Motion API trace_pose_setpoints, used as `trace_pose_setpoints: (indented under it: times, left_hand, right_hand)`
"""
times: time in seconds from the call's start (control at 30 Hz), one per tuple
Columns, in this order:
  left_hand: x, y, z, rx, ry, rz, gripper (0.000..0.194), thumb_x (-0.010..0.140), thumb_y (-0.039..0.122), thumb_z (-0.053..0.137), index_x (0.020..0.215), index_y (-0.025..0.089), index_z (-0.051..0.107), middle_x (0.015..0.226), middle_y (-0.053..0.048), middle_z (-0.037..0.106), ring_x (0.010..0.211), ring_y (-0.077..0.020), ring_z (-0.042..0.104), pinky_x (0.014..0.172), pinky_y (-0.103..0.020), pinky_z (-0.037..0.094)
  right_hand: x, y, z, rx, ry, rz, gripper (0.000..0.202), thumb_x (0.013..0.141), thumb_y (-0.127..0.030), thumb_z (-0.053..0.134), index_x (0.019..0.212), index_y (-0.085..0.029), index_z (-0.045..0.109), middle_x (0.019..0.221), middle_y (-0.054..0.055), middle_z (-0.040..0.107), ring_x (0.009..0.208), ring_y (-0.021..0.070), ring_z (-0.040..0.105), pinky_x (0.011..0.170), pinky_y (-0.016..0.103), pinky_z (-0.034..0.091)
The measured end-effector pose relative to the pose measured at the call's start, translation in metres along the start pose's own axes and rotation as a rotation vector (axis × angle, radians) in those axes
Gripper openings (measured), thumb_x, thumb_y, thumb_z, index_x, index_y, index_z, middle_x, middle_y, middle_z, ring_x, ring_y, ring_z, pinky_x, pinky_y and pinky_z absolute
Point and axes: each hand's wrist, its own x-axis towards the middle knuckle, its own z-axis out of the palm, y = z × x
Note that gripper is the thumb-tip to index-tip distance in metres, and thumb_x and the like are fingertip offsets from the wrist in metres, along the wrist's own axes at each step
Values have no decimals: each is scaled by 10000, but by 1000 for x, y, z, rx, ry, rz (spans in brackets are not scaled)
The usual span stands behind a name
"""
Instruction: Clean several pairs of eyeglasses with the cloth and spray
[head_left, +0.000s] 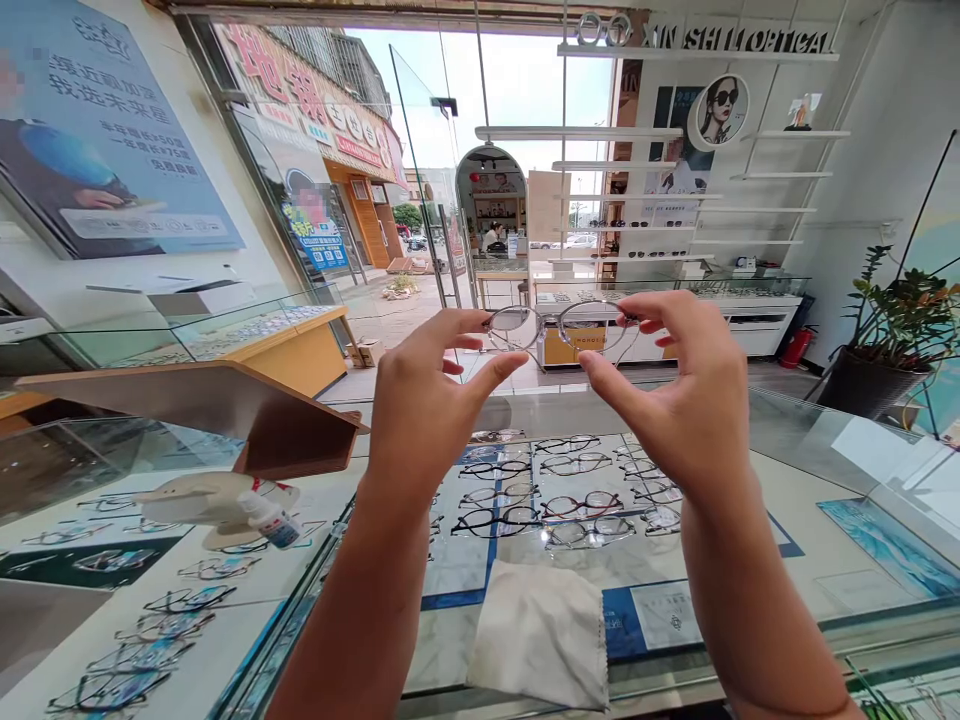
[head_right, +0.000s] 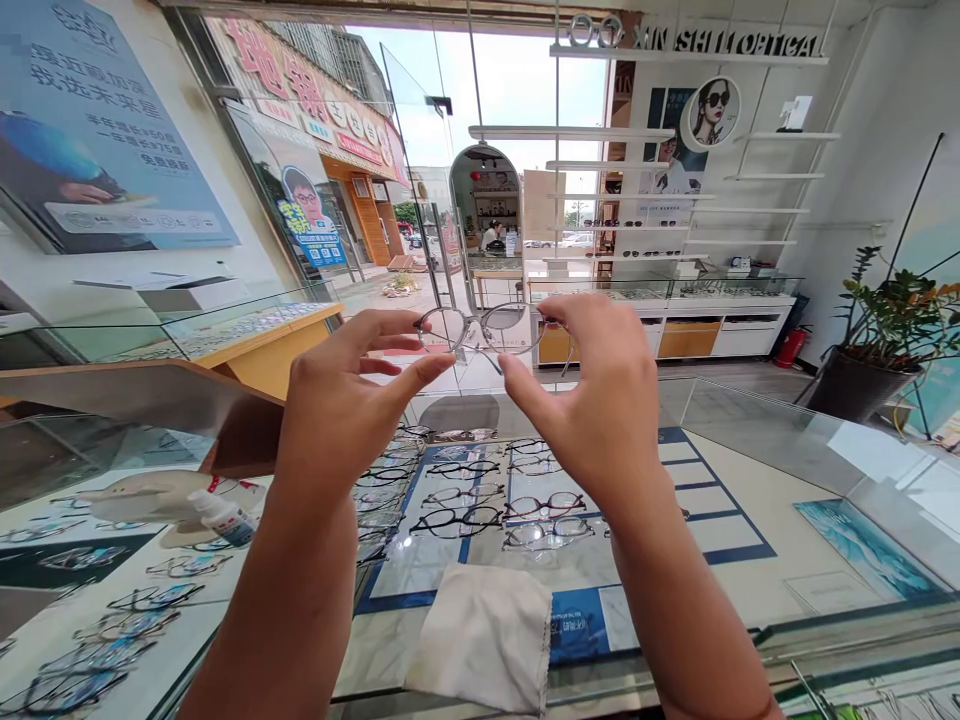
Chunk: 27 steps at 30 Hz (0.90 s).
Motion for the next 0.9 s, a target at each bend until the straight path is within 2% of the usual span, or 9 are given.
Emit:
trace_pose_setpoints:
  times: [0.23, 0.33, 0.47, 0.6, 0.77, 0.9]
  left_hand:
    - [1, -4, 4, -42, -27, 18, 436, 856, 580, 886, 1144, 275, 765, 1109, -55, 838, 954, -239, 816, 670, -287, 630]
    - [0, -6, 9, -98, -13, 26, 436, 877, 531, 876, 1210, 286, 736, 1206, -76, 823, 1045, -258, 816, 663, -282, 636]
    - [2, -11, 19, -178, 43, 46, 474, 908, 453, 860, 1316, 292, 678, 1358, -104, 775, 1191, -275, 787, 730, -283, 661]
    - [3, -15, 28, -241, 84, 60, 486, 920, 423, 857, 1341, 302, 645, 1398, -101, 753, 1241, -273, 768, 779, -294, 676]
    - [0, -12, 37, -176, 238, 119, 523, 943, 457, 832, 1379, 299, 590, 1411, -109, 716, 1330, -287, 718, 836, -330, 697]
    - [-6, -7, 38, -28, 371, 140, 569, 925, 493, 845, 1392, 314, 575, 1407, -107, 679, 1365, -297, 678, 802, -336, 708]
  right_hand:
    - [0, -3, -2, -21, -40, 44, 294, 933, -422, 738, 1198, -301, 701, 1190, 79, 765, 1115, 325, 672, 963, 508, 528]
    - [0, -4, 0, -43, -34, 36, 314, 951, -431, 725, 1241, -315, 695, 1222, 88, 751, 1149, 345, 665, 984, 536, 540]
    - [-1, -5, 6, -91, -11, -23, 363, 951, -404, 741, 1304, -351, 679, 1278, 91, 729, 1236, 387, 633, 1075, 618, 512]
    - [-3, -6, 10, -71, -13, -69, 407, 943, -356, 748, 1342, -362, 666, 1331, 89, 702, 1298, 409, 612, 1146, 672, 462]
    - [-4, -5, 14, 37, 29, 19, 413, 958, -347, 718, 1368, -350, 665, 1398, 105, 681, 1362, 394, 598, 1118, 631, 518]
    - [-1, -2, 17, 148, -7, 123, 474, 971, -345, 675, 1443, -373, 639, 1478, 90, 677, 1396, 363, 612, 1046, 576, 596]
